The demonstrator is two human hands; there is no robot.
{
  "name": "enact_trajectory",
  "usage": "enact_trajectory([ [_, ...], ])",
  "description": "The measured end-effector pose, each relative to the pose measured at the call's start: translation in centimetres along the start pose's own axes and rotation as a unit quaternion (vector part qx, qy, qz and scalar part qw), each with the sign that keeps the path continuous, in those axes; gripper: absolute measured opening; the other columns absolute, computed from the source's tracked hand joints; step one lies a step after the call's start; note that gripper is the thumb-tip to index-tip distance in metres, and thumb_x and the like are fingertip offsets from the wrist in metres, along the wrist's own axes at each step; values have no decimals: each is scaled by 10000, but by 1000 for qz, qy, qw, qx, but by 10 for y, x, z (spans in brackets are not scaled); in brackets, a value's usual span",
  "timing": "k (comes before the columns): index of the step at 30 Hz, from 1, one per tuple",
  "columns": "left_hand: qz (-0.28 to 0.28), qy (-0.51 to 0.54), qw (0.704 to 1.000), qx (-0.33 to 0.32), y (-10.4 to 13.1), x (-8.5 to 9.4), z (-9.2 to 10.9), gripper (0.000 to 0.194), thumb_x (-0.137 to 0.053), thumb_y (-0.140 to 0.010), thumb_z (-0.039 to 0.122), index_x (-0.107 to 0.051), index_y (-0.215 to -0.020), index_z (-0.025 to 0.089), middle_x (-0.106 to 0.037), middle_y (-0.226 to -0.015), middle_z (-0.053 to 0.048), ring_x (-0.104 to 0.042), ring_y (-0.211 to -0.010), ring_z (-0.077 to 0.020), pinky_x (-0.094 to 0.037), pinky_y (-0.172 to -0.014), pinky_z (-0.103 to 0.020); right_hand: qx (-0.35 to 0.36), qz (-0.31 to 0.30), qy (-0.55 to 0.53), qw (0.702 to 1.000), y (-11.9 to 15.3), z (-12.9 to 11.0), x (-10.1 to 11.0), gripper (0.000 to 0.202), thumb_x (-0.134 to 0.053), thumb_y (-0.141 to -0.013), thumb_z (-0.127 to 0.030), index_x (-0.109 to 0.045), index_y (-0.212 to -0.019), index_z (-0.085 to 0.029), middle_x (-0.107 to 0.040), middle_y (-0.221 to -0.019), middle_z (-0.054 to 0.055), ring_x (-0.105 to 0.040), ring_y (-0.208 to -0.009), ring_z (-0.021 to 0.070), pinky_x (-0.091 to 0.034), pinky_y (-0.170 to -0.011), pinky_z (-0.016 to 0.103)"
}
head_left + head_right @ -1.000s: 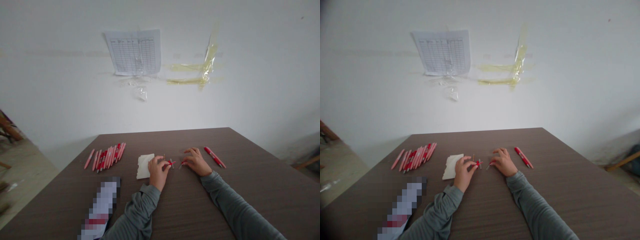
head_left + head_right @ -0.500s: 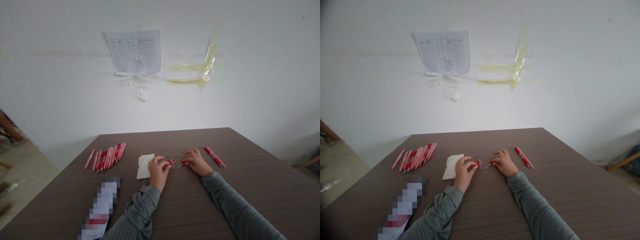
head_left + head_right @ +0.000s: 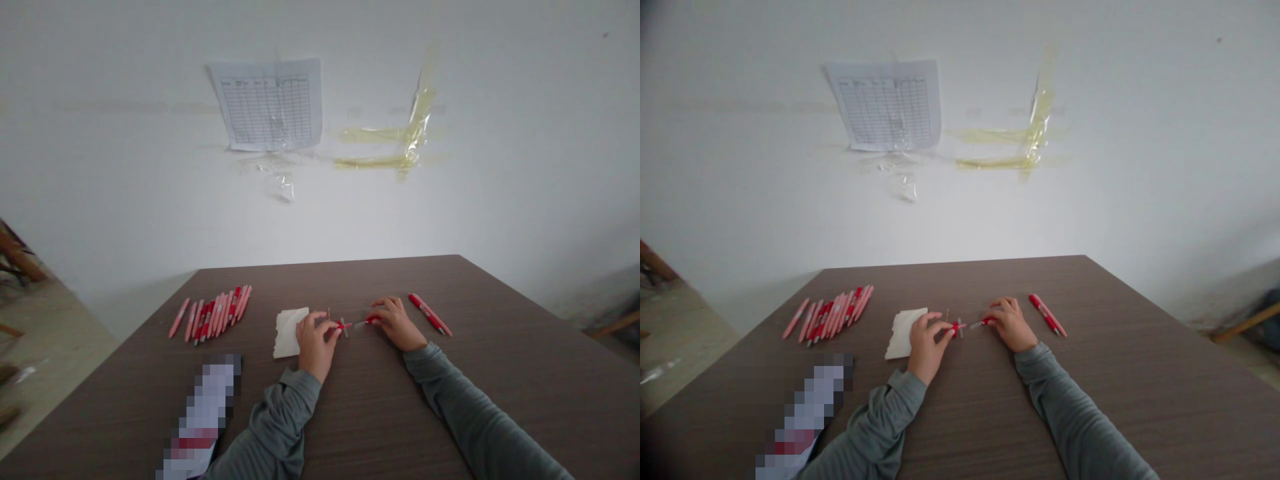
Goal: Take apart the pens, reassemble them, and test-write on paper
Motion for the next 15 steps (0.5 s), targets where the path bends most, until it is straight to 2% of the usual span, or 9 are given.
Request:
enact_trajectory([
  [10, -1, 4, 1000, 14, -1, 2, 2, 55, -661, -753, 267, -714, -765, 278, -589, -1046, -40, -512, -1055, -232, -374, -967, -506, 6, 32, -18, 999, -1, -6, 6, 170, -539, -874, -271, -697, -939, -272, -584, -1066, 85, -441, -1053, 261, -425, -927, 475],
  [15, 1, 2, 1000, 12, 0, 1, 1, 51, -671, -744, 276, -715, -768, 277, -592, -1039, -42, -515, -1048, -236, -381, -955, -500, 11, 28, -28, 999, -2, -13, 10, 177, -526, -881, -270, -692, -943, -264, -581, -1065, 87, -446, -1056, 258, -423, -930, 469],
])
Point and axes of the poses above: each hand's wrist, its own y-axis away from the middle knuckle, its own x-axis out of the back of the hand, z = x × y, the point moved 2 cm from there along -y, towards the middle knuckle
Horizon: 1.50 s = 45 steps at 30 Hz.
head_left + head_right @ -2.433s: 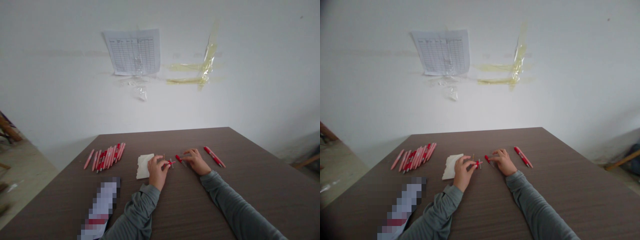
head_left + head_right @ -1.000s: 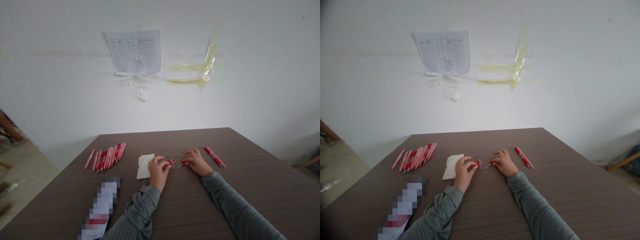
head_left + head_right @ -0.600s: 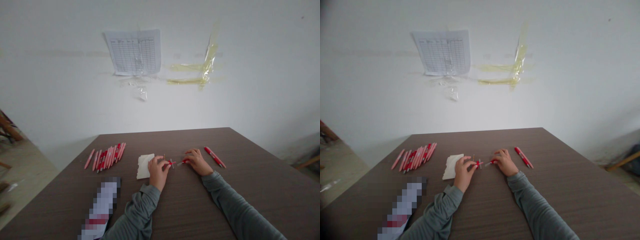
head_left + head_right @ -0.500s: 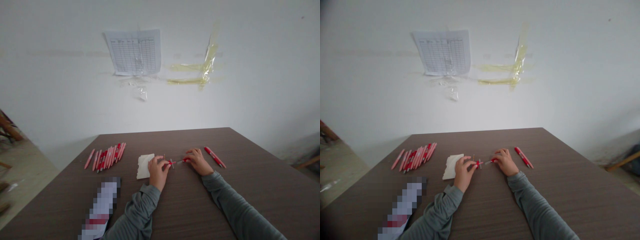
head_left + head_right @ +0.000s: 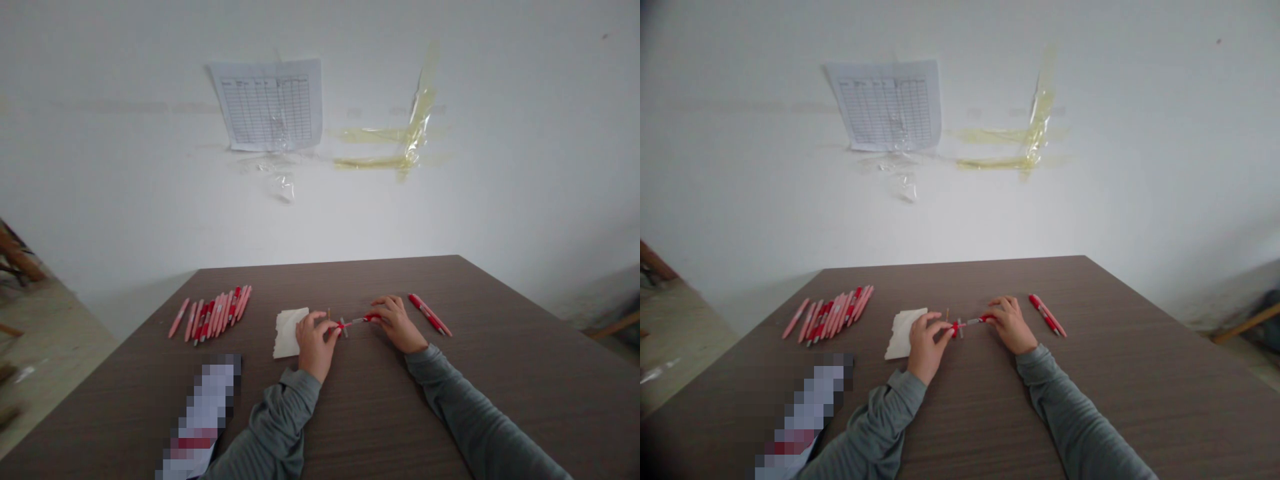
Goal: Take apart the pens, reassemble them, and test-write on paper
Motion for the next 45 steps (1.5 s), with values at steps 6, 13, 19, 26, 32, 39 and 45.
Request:
enact_trajectory([
  [6, 4, 2, 1000, -13, -1, 0, -1, 57, -658, -754, 273, -713, -769, 275, -589, -1038, -43, -518, -1039, -230, -387, -944, -482, 6, -2, -7, 1000, 1, -2, -2, 172, -531, -881, -259, -690, -946, -256, -576, -1071, 83, -436, -1064, 251, -415, -942, 449],
  [13, 0, 7, 1000, -11, 0, 0, -1, 46, -668, -747, 262, -712, -759, 270, -592, -1035, -40, -521, -1034, -225, -380, -952, -486, 7, -3, -6, 1000, 0, -4, -1, 164, -543, -874, -252, -689, -949, -256, -583, -1068, 83, -444, -1057, 249, -418, -941, 449],
  [19, -5, 6, 1000, -15, 0, -4, -2, 42, -679, -736, 270, -716, -755, 275, -587, -1041, -38, -515, -1051, -232, -364, -969, -498, 13, -7, -3, 1000, 0, -8, -2, 174, -536, -875, -248, -689, -955, -271, -586, -1069, 82, -463, -1056, 250, -435, -924, 453],
  [26, -15, 15, 1000, -21, 2, -4, 0, 30, -693, -725, 269, -714, -743, 280, -584, -1046, -32, -512, -1048, -227, -370, -961, -487, 24, -13, -4, 1000, 0, -15, -2, 179, -540, -873, -246, -690, -965, -283, -590, -1071, 82, -460, -1063, 250, -437, -930, 452],
  [32, -16, 19, 1000, -18, 2, -4, 3, 45, -716, -701, 246, -712, -735, 275, -586, -1046, -31, -519, -1053, -225, -364, -971, -496, 26, -15, -20, 999, 0, -20, -1, 182, -535, -877, -250, -689, -968, -283, -588, -1068, 80, -455, -1054, 248, -435, -936, 457],
  [39, -29, 14, 999, -22, 2, -4, 2, 44, -713, -704, 260, -714, -743, 279, -592, -1054, -33, -521, -1052, -227, -371, -964, -507, 25, -26, -19, 999, 0, -19, -4, 187, -536, -876, -251, -688, -976, -294, -593, -1071, 78, -459, -1065, 251, -438, -929, 461],
  [45, -34, 8, 999, -11, 3, -6, 1, 44, -721, -695, 263, -711, -736, 274, -590, -1056, -32, -516, -1067, -231, -362, -975, -508, 26, -28, -24, 999, 0, -18, -5, 187, -530, -883, -263, -691, -973, -289, -591, -1065, 76, -454, -1066, 247, -431, -932, 447],
])
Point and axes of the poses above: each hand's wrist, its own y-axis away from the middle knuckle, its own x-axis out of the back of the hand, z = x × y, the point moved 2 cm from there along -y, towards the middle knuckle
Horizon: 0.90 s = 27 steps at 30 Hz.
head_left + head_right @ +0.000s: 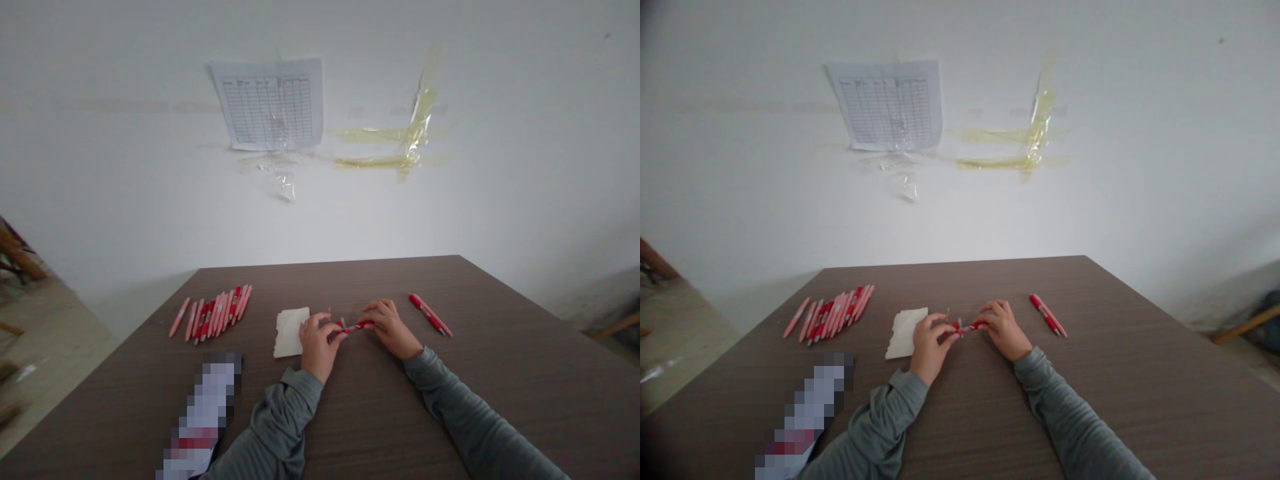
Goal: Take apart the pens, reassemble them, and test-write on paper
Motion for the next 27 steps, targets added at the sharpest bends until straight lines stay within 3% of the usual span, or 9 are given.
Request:
enact_trajectory([
  [11, 2, -12, 1000, 26, -1, 4, 2, 62, -731, -683, 237, -711, -731, 272, -593, -1051, -33, -520, -1056, -239, -357, -969, -516, -46, 16, -60, 997, -1, 9, 0, 203, -532, -883, -316, -694, -998, -278, -618, -905, 70, -489, -967, 237, -429, -896, 426],
  [21, -12, -17, 999, 37, -2, 4, 0, 58, -717, -700, 268, -715, -758, 273, -590, -1078, -35, -516, -1081, -241, -346, -988, -520, -112, 25, -92, 989, 1, 23, -6, 202, -489, -884, -300, -672, -898, -215, -653, -878, 61, -522, -942, 223, -422, -872, 387],
  [27, -20, -24, 998, 52, -1, 6, 5, 44, -716, -704, 269, -718, -747, 275, -594, -1083, -33, -521, -1088, -240, -348, -996, -520, -122, -24, -54, 991, 3, 25, -14, 165, -516, -862, -260, -679, -866, -231, -663, -880, 63, -482, -963, 239, -397, -882, 408],
])
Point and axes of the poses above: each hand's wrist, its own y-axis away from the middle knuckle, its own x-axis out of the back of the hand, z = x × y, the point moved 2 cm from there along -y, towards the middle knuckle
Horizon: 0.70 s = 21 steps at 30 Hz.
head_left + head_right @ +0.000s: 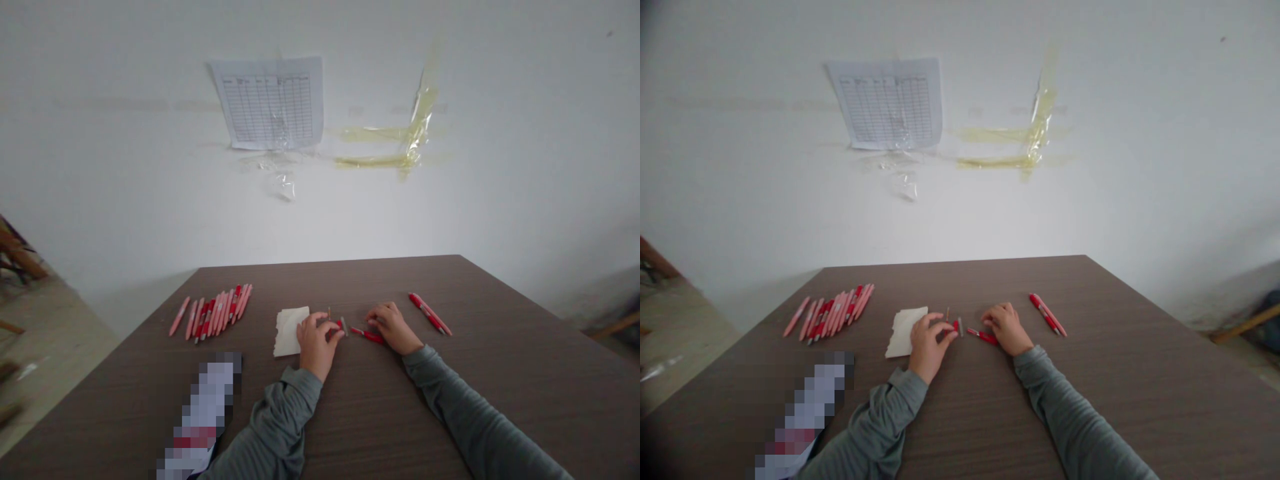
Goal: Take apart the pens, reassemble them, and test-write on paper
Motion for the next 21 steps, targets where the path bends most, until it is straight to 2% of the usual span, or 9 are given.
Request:
enact_trajectory([
  [5, -8, -2, 1000, 3, 0, 1, 0, 45, -713, -708, 274, -719, -752, 279, -593, -1092, -34, -512, -1103, -246, -341, -1004, -528, 20, -28, 16, 999, 2, -6, 2, 206, -516, -883, -364, -683, -952, -264, -646, -929, 56, -470, -1001, 236, -363, -929, 428],
  [10, -6, -7, 1000, -1, 0, 1, -1, 40, -707, -714, 273, -717, -753, 275, -592, -1091, -36, -515, -1102, -242, -348, -1000, -521, 68, -78, 3, 995, 5, -17, 10, 334, -720, -688, -512, -707, -927, -279, -604, -966, 54, -449, -1033, 246, -366, -944, 399],
  [13, -7, -9, 1000, -1, 0, 0, -1, 41, -700, -721, 282, -717, -757, 275, -590, -1094, -39, -513, -1107, -244, -346, -1000, -520, 65, -98, 8, 993, 5, -19, 10, 312, -755, -651, -495, -721, -873, -278, -593, -962, 52, -448, -1028, 246, -363, -943, 403],
  [21, 5, -11, 1000, -6, -1, -1, -3, 41, -708, -711, 272, -716, -751, 277, -593, -1086, -37, -516, -1099, -247, -351, -988, -520, 46, -90, 17, 995, 5, -11, 8, 143, -706, -733, -368, -720, -821, -257, -613, -919, 46, -459, -1021, 232, -350, -949, 404],
])
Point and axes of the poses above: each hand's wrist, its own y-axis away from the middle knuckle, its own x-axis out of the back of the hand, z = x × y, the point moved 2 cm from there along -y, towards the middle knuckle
